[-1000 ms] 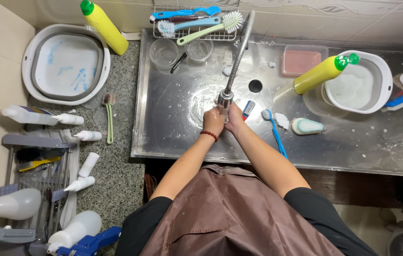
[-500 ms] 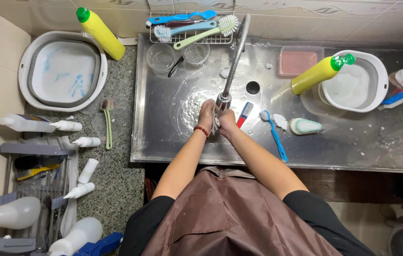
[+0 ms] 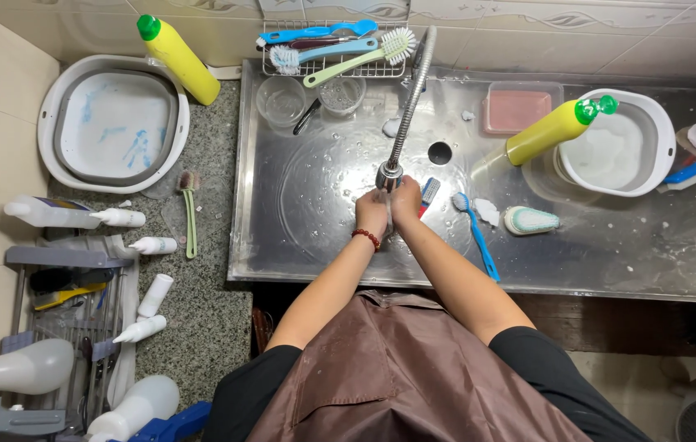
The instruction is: Cleaning shoelaces and a plastic shoe component in a sink using brushes and water.
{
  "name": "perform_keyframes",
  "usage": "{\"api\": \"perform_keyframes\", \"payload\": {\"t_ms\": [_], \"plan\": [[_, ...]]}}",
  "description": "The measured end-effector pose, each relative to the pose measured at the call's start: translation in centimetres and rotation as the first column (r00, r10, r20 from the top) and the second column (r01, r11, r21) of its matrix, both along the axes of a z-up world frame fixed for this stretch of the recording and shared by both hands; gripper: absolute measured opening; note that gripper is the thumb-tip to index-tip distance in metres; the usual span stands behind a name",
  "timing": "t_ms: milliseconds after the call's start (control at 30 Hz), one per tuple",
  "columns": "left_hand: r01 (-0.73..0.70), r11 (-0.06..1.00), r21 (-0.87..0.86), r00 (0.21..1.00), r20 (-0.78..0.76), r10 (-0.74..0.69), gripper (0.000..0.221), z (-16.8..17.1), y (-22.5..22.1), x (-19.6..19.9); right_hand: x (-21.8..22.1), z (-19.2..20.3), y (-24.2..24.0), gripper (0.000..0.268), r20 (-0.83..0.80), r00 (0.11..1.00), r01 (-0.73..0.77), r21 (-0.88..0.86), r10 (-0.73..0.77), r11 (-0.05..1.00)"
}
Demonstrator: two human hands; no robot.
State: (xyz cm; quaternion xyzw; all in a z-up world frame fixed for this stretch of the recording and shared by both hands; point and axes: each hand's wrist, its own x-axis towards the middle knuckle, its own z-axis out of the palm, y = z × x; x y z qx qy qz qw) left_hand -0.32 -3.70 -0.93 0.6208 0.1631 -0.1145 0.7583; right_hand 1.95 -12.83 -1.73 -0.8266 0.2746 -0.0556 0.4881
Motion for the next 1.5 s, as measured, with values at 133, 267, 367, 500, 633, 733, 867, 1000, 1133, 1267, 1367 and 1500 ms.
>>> {"api": "perform_keyframes", "payload": {"t_ms": [133, 267, 367, 500, 633, 733, 867, 1000, 1133, 1267, 1367, 1500], "plan": [[0.057, 0.959, 0.276, 0.998, 0.014, -0.063, 0.016, -0.3, 0.0, 0.9, -0.3, -3.5, 0.1, 0.021, 0.008, 0.996, 0.066, 0.599, -0.089, 0.798], [-0.180, 0.911, -0.371, 0.975, -0.190, 0.116, 0.020, -1.5, -0.2, 3.0, -2.0, 2.3, 1.5, 0.029, -0.130, 0.991, 0.125, 0.963, 0.007, 0.240], [-0.267, 0.777, -0.570, 0.954, -0.272, 0.129, 0.023, 3.1, 0.9, 3.8, -3.1, 8.9, 2.2, 0.041, -0.205, 0.968, 0.190, 0.976, 0.146, 0.110], [0.127, 0.991, -0.031, 0.972, 0.205, -0.118, 0.022, -5.6, 2.3, 4.3, -2.4, 11.4, 1.7, 0.048, -0.174, 0.961, 0.165, 0.985, 0.214, 0.057], [-0.052, 0.814, 0.578, 0.832, 0.477, -0.285, 0.023, 2.6, 5.2, 1.6, -1.0, 0.0, -0.3, 0.024, 0.035, 0.995, -0.050, 0.986, 0.097, 0.162], [-0.013, 0.772, 0.636, 0.933, 0.285, -0.219, 0.035, 2.4, 6.1, 1.1, -1.1, 0.3, 0.4, 0.017, 0.054, 0.994, -0.084, 0.936, 0.096, 0.341], [-0.155, 0.978, -0.137, 0.988, -0.046, 0.150, 0.024, -7.1, 5.2, 1.8, -2.3, 6.6, 2.6, 0.012, -0.027, 0.984, -0.087, 0.790, 0.175, 0.607], [-0.246, 0.734, -0.633, 0.905, -0.422, -0.061, 0.051, -1.5, 4.2, 1.8, -2.4, 5.1, 2.6, 0.020, 0.018, 0.950, -0.245, 0.657, 0.311, 0.712], [-0.221, 0.650, -0.727, 0.921, -0.375, -0.106, 0.058, 3.8, 3.7, 0.5, -3.3, 11.4, 2.4, 0.021, 0.046, 0.922, -0.355, 0.498, 0.384, 0.791], [-0.182, 0.522, -0.833, 0.936, -0.309, -0.167, 0.061, 2.5, 4.2, 0.7, -4.5, 13.9, 1.1, 0.033, 0.041, 0.799, -0.539, -0.393, 0.599, 0.745], [-0.164, 0.531, -0.832, 0.929, -0.311, -0.201, 0.051, -0.9, 3.7, 1.1, -4.3, 14.4, -1.4, 0.036, 0.104, 0.736, -0.500, -0.582, 0.669, 0.641], [-0.105, 0.775, -0.623, 0.941, -0.315, -0.126, 0.023, -1.5, 2.6, 0.1, -2.7, 11.0, -4.5, 0.031, 0.113, 0.838, -0.509, -0.193, 0.534, 0.839]]}}
